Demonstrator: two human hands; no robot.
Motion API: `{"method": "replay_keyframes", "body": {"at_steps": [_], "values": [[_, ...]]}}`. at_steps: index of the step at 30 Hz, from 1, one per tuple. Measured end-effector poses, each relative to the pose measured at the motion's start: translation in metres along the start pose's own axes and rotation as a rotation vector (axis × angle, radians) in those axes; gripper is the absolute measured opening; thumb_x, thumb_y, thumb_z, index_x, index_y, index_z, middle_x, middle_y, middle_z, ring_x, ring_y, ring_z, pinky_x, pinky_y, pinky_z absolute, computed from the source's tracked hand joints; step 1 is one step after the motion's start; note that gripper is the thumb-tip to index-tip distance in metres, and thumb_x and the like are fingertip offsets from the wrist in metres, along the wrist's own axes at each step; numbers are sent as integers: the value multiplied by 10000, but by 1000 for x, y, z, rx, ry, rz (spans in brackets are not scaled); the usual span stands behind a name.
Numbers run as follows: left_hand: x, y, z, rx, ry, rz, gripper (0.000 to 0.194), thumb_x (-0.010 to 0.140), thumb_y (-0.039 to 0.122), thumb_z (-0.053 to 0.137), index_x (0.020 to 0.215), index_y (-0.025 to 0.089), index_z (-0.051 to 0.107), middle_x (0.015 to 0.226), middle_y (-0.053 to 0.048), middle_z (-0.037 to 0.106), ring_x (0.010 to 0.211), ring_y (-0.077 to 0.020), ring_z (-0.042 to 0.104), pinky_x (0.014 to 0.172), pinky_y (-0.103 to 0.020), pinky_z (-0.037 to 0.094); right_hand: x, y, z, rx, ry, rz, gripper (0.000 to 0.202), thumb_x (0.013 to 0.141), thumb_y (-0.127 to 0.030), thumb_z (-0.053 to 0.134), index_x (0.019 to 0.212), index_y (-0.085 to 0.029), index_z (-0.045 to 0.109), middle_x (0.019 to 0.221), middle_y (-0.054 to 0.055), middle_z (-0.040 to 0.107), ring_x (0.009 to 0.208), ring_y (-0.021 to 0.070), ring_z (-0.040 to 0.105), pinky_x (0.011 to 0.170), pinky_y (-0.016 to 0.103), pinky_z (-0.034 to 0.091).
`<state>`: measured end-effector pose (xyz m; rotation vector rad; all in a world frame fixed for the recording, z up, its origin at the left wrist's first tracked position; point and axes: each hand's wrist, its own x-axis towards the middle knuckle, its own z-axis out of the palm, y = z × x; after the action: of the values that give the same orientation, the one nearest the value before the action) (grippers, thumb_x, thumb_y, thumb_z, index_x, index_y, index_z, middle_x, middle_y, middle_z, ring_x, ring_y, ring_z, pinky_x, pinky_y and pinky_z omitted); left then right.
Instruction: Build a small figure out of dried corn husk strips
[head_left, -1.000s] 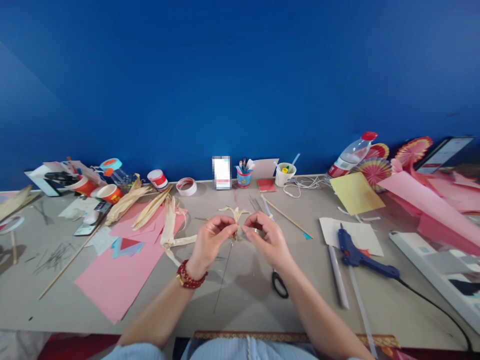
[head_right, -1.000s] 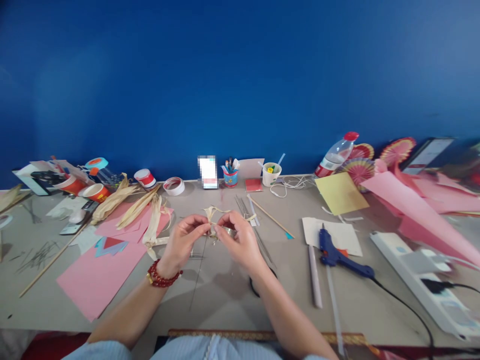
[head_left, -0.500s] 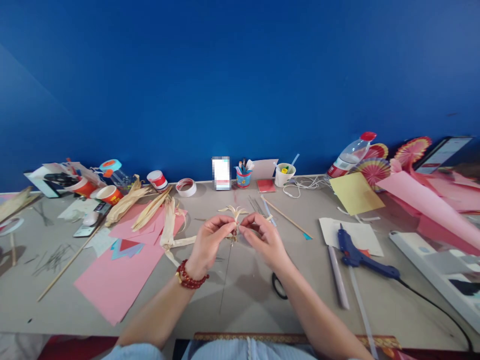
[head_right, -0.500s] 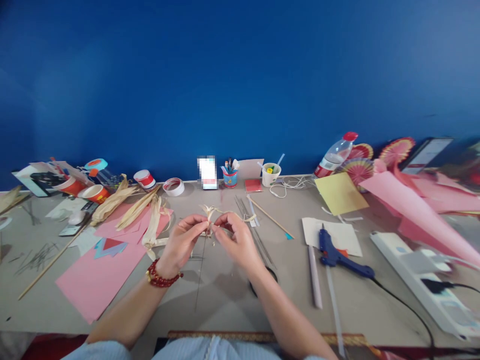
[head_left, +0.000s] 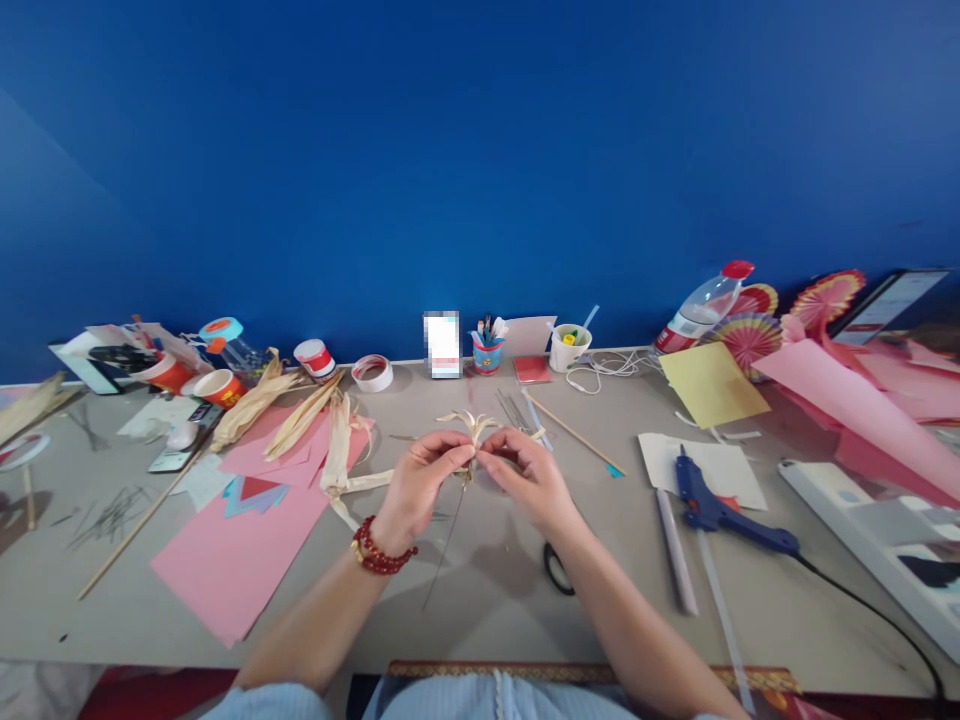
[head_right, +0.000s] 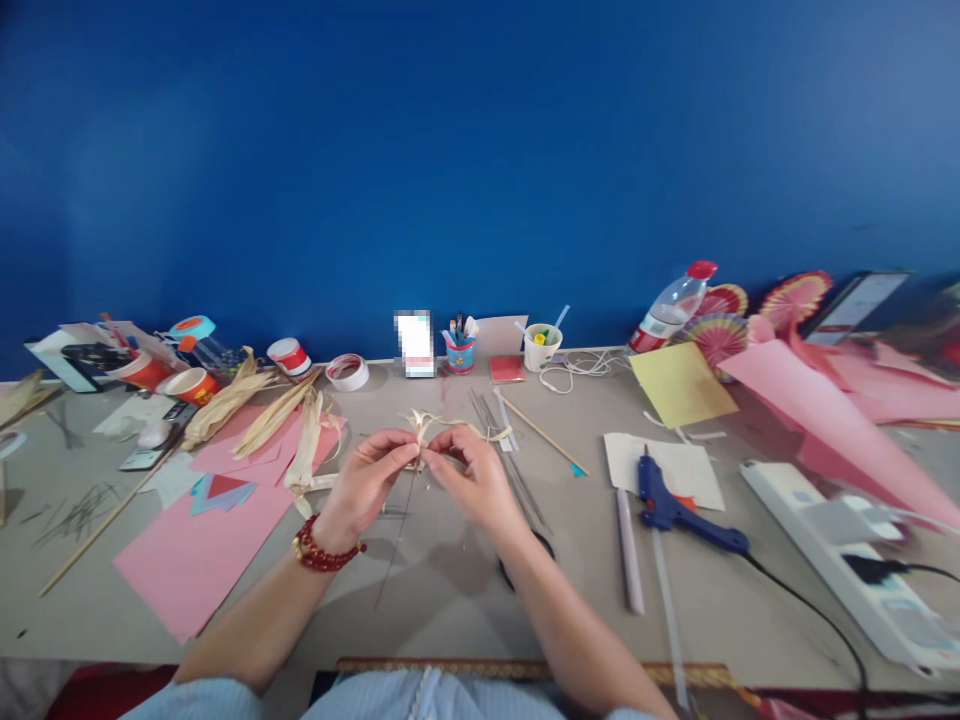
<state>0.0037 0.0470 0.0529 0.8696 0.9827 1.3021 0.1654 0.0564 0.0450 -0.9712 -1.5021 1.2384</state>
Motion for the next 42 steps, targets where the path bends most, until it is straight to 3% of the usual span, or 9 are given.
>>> {"method": "replay_keyframes", "body": {"at_steps": [7,22,25,34,42], "values": [[-1,2,3,3,-24,25,164,698,273,813,822,188,747,786,-10,705,732,-118,603,721,-238,484,0,-1,0,169,-36,103,248,844,-425,670,826,-191,587,782,4,560,634,115,507,527,211,402],[-5,6,3,135,-12,90,130,714,264,788,748,176,699,766,-9,649,718,-126,565,680,-239,450,-1,2,-1,-106,39,-125,162,873,-315,634,771,-194,597,776,14,573,745,161,547,680,264,438],[-3,5,3,99,-21,116,114,720,257,776,707,180,693,775,-5,632,750,-131,556,709,-245,443,-1,1,0,-101,31,-105,177,880,-332,629,772,-194,601,775,21,573,751,165,547,667,263,443],[-1,6,4,-27,-39,9,86,721,248,779,706,185,723,705,11,637,692,-110,533,691,-238,428,0,-6,4,118,-24,79,227,845,-411,656,811,-194,602,754,6,574,627,122,512,519,213,406],[1,4,4,15,15,67,104,703,282,798,722,197,741,739,0,694,733,-136,588,717,-260,455,-1,-8,6,168,8,93,232,816,-417,689,838,-199,612,813,20,595,678,134,559,506,203,415]]}}
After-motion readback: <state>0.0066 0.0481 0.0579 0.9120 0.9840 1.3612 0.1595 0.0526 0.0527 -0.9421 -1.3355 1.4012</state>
